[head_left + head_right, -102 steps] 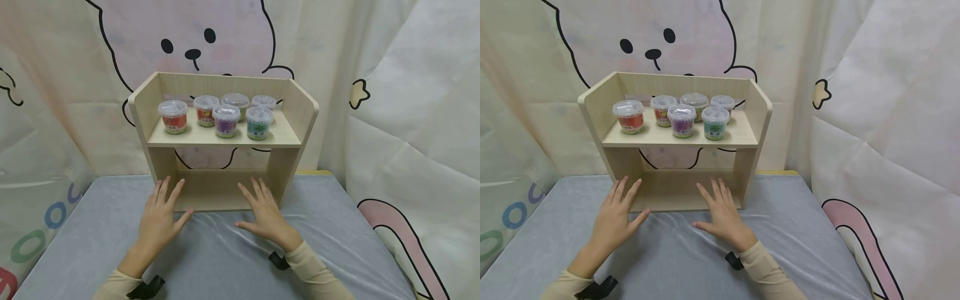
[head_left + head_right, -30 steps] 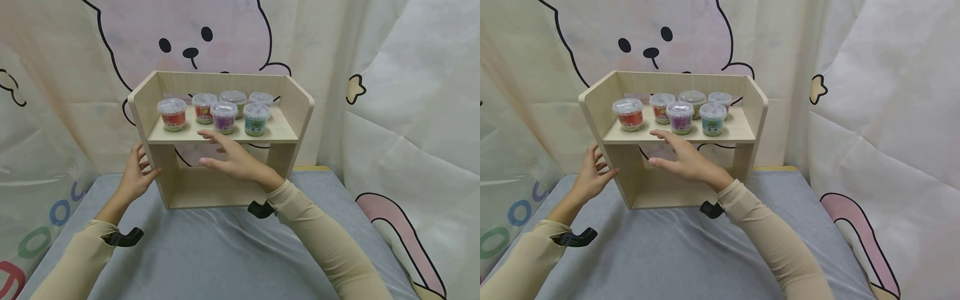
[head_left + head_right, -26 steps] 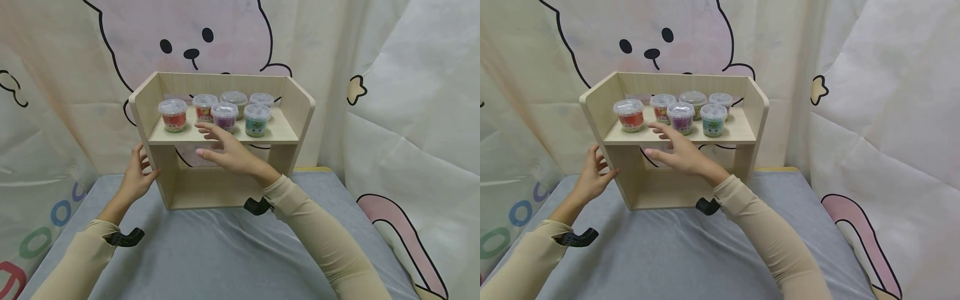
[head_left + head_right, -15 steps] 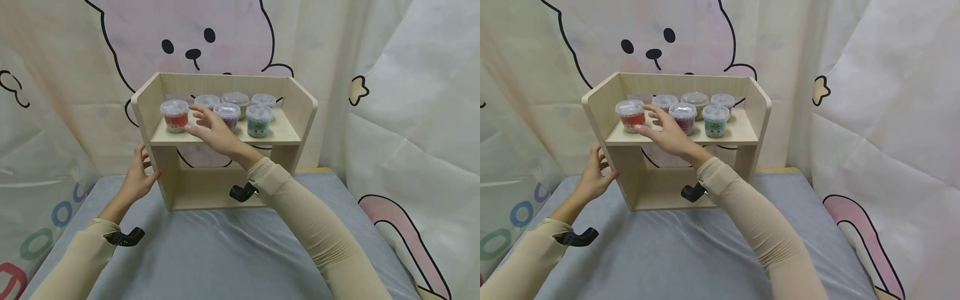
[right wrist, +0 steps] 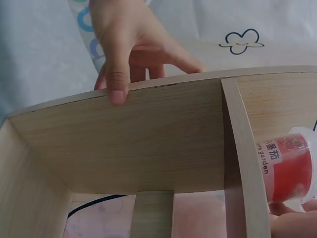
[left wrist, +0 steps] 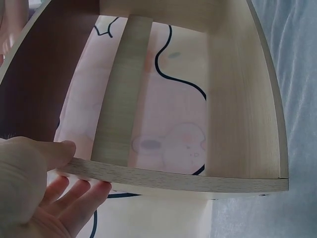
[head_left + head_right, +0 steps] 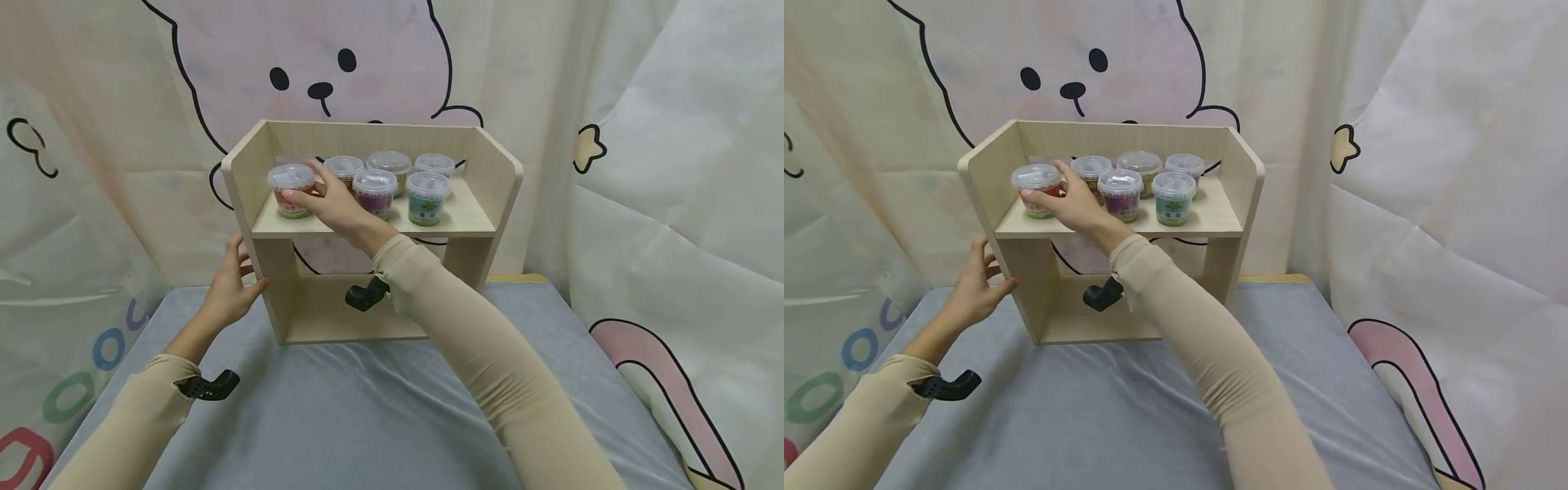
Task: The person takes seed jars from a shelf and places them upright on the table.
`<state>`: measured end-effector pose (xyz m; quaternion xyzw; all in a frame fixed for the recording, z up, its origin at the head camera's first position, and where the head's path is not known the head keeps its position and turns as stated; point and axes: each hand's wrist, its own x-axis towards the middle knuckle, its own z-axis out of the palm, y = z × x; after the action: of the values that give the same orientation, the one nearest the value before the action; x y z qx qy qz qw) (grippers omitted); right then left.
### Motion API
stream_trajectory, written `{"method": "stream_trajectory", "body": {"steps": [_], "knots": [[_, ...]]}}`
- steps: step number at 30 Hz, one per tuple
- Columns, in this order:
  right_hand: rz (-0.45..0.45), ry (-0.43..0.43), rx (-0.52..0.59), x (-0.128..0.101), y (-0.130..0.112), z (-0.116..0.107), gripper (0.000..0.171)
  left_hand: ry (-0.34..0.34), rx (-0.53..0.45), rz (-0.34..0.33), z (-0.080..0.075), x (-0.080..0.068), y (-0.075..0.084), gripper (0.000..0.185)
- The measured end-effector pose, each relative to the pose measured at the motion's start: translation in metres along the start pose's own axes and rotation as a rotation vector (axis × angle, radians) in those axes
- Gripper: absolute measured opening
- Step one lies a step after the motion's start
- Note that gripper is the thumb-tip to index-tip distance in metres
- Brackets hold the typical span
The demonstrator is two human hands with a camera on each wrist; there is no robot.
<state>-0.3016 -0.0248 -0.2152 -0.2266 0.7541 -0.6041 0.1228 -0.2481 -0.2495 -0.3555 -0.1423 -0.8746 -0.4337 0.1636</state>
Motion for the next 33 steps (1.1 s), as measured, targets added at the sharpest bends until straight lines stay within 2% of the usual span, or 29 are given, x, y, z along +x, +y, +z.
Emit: {"method": "stream_trajectory", "body": {"steps": [9, 13, 20, 25, 33], "knots": [[0.058, 0.113, -0.05, 0.01, -0.003, 0.005, 0.071, -0.015, -0.011, -0.008, -0.001, 0.0, 0.0, 0.092], [0.055, 0.135, -0.022, 0.008, -0.001, 0.005, 0.068, -0.019, -0.018, -0.002, -0.001, 0.0, 0.0, 0.092], [0.001, 0.12, -0.008, 0.002, 0.0, 0.003, 0.064, -0.028, -0.037, -0.027, 0.0, -0.001, -0.002, 0.093], [-0.035, 0.129, -0.005, -0.008, -0.002, 0.001, 0.068, -0.022, -0.023, -0.006, 0.003, -0.002, -0.004, 0.093], [-0.136, 0.04, 0.005, -0.029, -0.004, -0.004, 0.059, -0.019, 0.023, -0.019, 0.004, -0.005, -0.003, 0.093]]}}
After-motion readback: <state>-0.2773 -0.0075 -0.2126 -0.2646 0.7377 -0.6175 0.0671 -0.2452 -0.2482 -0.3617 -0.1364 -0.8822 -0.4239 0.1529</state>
